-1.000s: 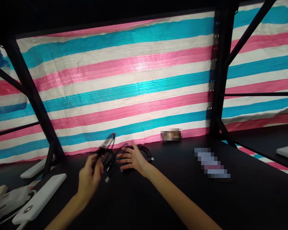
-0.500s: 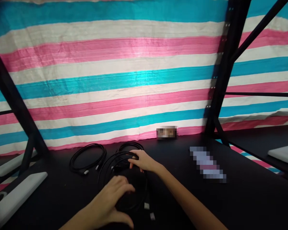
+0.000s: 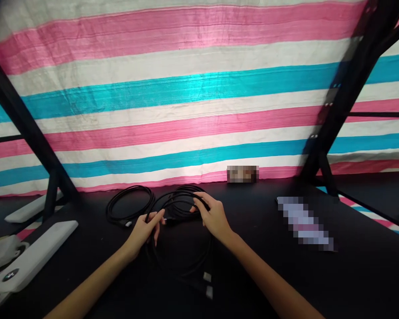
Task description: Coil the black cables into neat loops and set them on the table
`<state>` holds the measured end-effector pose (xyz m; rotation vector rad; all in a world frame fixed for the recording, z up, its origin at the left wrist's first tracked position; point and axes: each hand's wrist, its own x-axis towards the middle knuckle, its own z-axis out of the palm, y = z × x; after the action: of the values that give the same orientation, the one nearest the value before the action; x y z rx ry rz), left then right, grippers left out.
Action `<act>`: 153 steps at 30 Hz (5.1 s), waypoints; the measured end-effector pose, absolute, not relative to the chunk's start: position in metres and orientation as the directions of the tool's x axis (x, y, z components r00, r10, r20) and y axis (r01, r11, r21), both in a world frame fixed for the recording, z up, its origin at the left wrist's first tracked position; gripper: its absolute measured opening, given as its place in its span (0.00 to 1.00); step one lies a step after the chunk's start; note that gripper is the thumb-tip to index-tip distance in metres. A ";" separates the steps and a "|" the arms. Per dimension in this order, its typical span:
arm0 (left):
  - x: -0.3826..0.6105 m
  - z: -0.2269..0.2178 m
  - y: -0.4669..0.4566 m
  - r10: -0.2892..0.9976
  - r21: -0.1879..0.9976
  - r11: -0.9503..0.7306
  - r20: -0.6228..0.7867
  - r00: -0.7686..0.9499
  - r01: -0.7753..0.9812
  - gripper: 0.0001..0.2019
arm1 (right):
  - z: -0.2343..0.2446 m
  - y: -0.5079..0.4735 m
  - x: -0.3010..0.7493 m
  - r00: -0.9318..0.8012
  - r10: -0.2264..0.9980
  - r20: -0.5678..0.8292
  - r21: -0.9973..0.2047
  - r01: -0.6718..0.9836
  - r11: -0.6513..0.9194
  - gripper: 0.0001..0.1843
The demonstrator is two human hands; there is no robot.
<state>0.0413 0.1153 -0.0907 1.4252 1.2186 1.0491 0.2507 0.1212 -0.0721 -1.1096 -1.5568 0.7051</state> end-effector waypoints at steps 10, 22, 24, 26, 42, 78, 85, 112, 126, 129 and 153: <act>0.034 -0.070 0.112 0.995 0.979 0.083 -0.093 -0.046 -0.185 0.29 | -0.064 0.117 0.250 -0.016 0.960 0.280 -0.956 0.093 0.280 0.23; 0.024 -0.061 0.108 0.987 0.982 -0.022 -0.008 -0.158 -0.189 0.29 | -0.069 0.122 0.249 -0.037 0.954 0.296 -0.955 -0.002 0.297 0.24; 0.025 -0.058 0.106 0.991 0.978 0.006 -0.034 -0.128 -0.210 0.30 | -0.066 0.120 0.249 -0.035 0.950 0.309 -0.951 -0.003 0.309 0.23; 0.028 -0.059 0.104 0.996 0.976 0.040 -0.056 -0.069 -0.213 0.31 | -0.064 0.119 0.251 0.004 0.949 0.315 -0.949 -0.030 0.314 0.23; 0.038 -0.088 0.110 0.986 0.999 -0.025 0.020 0.165 0.028 0.22 | -0.065 0.126 0.258 0.162 0.935 0.316 -0.943 -0.058 0.328 0.23; 0.026 -0.065 0.105 0.911 0.912 -0.405 0.395 0.122 0.069 0.22 | -0.067 0.125 0.258 0.167 0.948 0.270 -0.956 -0.067 0.284 0.23; 0.028 -0.070 0.109 0.843 0.782 -0.502 0.538 0.007 0.370 0.12 | -0.068 0.126 0.257 0.133 0.951 0.278 -0.958 -0.035 0.285 0.22; -0.004 -0.069 0.128 0.758 0.896 -0.443 0.393 -0.520 0.032 0.20 | -0.063 0.137 0.276 0.343 0.872 0.350 -0.890 -0.168 0.423 0.20; 0.003 -0.073 0.128 0.901 0.938 -0.346 0.323 -0.291 -0.031 0.19 | -0.077 0.129 0.275 -0.118 0.870 0.479 -0.688 0.564 0.456 0.13; -0.005 -0.067 0.129 0.814 0.879 -0.474 0.420 -0.400 -0.042 0.17 | -0.083 0.136 0.277 -0.067 0.904 0.423 -0.796 0.449 0.406 0.18; -0.051 -0.040 0.135 0.681 0.774 -0.588 0.319 -0.660 -0.233 0.17 | -0.045 0.153 0.330 0.639 0.753 0.159 -0.745 -0.423 0.516 0.19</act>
<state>-0.0510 0.1352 -0.0402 0.8316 0.9742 2.2489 0.3304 0.1533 -0.0449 -0.7288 -0.5065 0.7429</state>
